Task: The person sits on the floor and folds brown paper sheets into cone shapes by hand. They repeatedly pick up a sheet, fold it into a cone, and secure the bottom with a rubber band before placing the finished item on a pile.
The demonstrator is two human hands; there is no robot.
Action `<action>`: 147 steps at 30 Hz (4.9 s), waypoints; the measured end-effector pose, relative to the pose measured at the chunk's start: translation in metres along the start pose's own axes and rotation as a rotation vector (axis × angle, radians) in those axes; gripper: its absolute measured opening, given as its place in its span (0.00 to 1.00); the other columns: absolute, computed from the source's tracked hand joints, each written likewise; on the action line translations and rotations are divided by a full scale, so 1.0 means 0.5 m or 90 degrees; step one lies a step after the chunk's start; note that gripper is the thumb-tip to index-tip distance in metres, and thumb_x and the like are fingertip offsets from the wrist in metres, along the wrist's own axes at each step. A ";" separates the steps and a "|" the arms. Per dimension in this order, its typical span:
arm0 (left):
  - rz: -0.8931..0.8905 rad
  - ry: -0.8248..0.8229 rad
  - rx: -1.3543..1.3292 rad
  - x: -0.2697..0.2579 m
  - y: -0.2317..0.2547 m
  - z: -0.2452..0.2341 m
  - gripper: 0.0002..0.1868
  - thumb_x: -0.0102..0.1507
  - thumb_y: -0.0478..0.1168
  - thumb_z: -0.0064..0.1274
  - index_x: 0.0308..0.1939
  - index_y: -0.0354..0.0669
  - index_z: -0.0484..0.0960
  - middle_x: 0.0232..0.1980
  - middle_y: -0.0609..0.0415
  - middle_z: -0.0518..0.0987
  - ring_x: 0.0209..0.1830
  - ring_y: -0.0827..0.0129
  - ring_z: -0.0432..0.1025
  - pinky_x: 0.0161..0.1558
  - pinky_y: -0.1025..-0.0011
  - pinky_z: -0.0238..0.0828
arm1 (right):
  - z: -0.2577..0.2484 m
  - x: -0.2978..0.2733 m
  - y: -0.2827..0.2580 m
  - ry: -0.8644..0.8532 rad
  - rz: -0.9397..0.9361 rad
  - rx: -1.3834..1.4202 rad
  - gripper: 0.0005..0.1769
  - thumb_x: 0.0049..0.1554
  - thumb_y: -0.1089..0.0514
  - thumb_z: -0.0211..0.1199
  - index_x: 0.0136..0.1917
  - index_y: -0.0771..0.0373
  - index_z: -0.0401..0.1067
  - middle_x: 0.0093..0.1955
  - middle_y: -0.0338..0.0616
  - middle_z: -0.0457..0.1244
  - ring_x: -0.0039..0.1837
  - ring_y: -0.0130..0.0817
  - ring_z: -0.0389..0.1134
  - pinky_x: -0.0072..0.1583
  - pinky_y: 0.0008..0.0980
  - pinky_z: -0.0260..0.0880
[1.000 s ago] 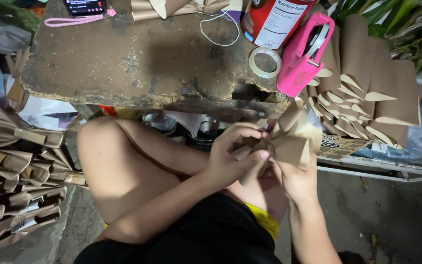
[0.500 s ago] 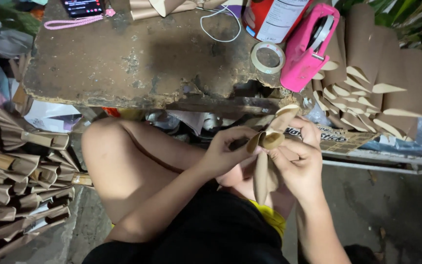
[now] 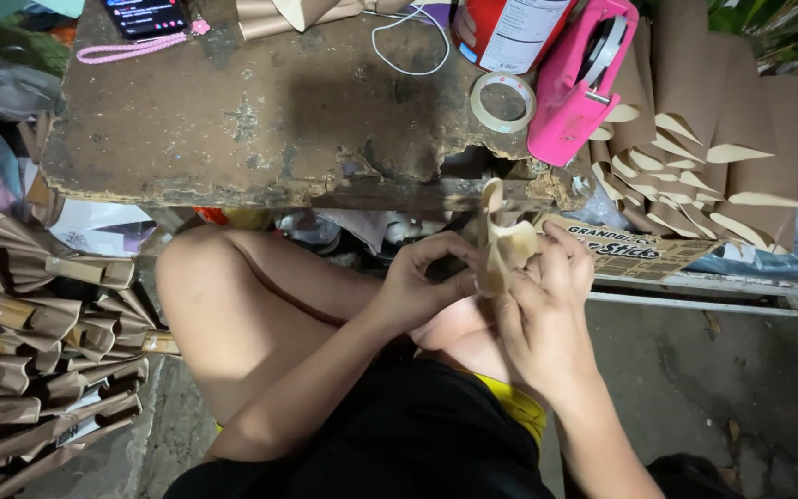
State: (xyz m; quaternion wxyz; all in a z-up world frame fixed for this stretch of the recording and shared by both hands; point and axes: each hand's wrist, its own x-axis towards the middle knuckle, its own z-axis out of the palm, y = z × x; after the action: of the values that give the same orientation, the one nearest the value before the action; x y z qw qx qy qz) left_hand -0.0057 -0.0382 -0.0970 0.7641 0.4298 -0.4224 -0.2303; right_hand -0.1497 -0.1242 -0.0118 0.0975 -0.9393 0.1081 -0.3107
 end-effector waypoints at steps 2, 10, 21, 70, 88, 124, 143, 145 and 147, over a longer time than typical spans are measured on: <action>0.007 0.000 0.006 0.000 -0.003 0.000 0.06 0.58 0.34 0.68 0.37 0.41 0.86 0.37 0.53 0.82 0.40 0.70 0.75 0.48 0.70 0.68 | -0.002 0.001 -0.002 -0.012 0.003 -0.012 0.06 0.56 0.63 0.60 0.45 0.64 0.77 0.58 0.54 0.58 0.76 0.64 0.52 0.74 0.70 0.45; 0.074 0.028 0.011 0.001 -0.012 0.018 0.06 0.59 0.32 0.66 0.35 0.40 0.83 0.37 0.50 0.79 0.42 0.61 0.74 0.51 0.66 0.68 | 0.050 -0.042 0.058 0.078 0.117 0.284 0.05 0.58 0.64 0.65 0.47 0.61 0.80 0.58 0.49 0.64 0.70 0.53 0.60 0.73 0.57 0.55; 0.207 -0.007 0.208 0.031 0.035 0.089 0.03 0.66 0.39 0.58 0.40 0.50 0.86 0.43 0.56 0.81 0.59 0.52 0.75 0.72 0.53 0.56 | 0.018 -0.080 0.111 0.272 0.031 0.214 0.16 0.57 0.52 0.67 0.42 0.69 0.79 0.49 0.56 0.69 0.75 0.69 0.59 0.78 0.61 0.52; 0.012 -0.094 0.762 0.289 -0.202 0.045 0.11 0.56 0.42 0.50 0.25 0.40 0.81 0.28 0.42 0.82 0.26 0.40 0.74 0.31 0.46 0.67 | -0.103 -0.234 0.221 0.404 0.410 0.216 0.11 0.57 0.73 0.63 0.53 0.66 0.75 0.55 0.44 0.61 0.55 0.30 0.60 0.59 0.27 0.62; 0.322 -0.188 0.390 0.099 0.081 0.164 0.12 0.61 0.46 0.55 0.25 0.53 0.72 0.21 0.58 0.68 0.27 0.60 0.71 0.35 0.64 0.69 | 0.001 -0.179 0.152 0.348 0.377 0.559 0.05 0.49 0.73 0.69 0.38 0.69 0.75 0.43 0.46 0.63 0.51 0.28 0.63 0.56 0.34 0.67; 0.057 -0.076 0.454 0.116 0.027 0.089 0.34 0.53 0.58 0.66 0.63 0.61 0.79 0.54 0.46 0.75 0.61 0.41 0.70 0.62 0.50 0.62 | 0.001 -0.134 0.146 0.404 0.341 0.358 0.08 0.63 0.70 0.64 0.41 0.69 0.72 0.44 0.45 0.58 0.53 0.30 0.56 0.62 0.36 0.60; 0.139 0.017 0.354 0.042 0.012 0.186 0.10 0.66 0.50 0.54 0.35 0.52 0.80 0.38 0.60 0.78 0.41 0.55 0.75 0.43 0.61 0.66 | 0.014 -0.107 0.119 0.410 0.137 0.027 0.03 0.61 0.67 0.71 0.45 0.70 0.80 0.45 0.50 0.66 0.62 0.52 0.57 0.71 0.52 0.56; 0.129 0.018 0.361 0.045 0.029 0.185 0.16 0.66 0.51 0.52 0.27 0.50 0.75 0.32 0.59 0.75 0.36 0.54 0.73 0.39 0.59 0.64 | 0.015 -0.106 0.112 0.409 0.120 0.011 0.03 0.61 0.67 0.71 0.44 0.70 0.80 0.45 0.50 0.66 0.61 0.52 0.56 0.71 0.53 0.56; 0.059 0.033 0.298 0.050 0.063 0.181 0.16 0.62 0.52 0.55 0.26 0.51 0.72 0.27 0.58 0.68 0.32 0.56 0.71 0.35 0.64 0.67 | 0.015 -0.104 0.108 0.413 0.099 0.028 0.04 0.60 0.68 0.71 0.43 0.71 0.79 0.45 0.53 0.65 0.62 0.57 0.57 0.70 0.56 0.56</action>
State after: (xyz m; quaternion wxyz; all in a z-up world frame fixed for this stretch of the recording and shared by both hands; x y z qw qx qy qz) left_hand -0.0690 -0.0812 -0.0344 0.6642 0.5810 -0.4636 -0.0793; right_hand -0.1937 -0.1613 -0.0606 0.1012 -0.7780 0.1980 -0.5876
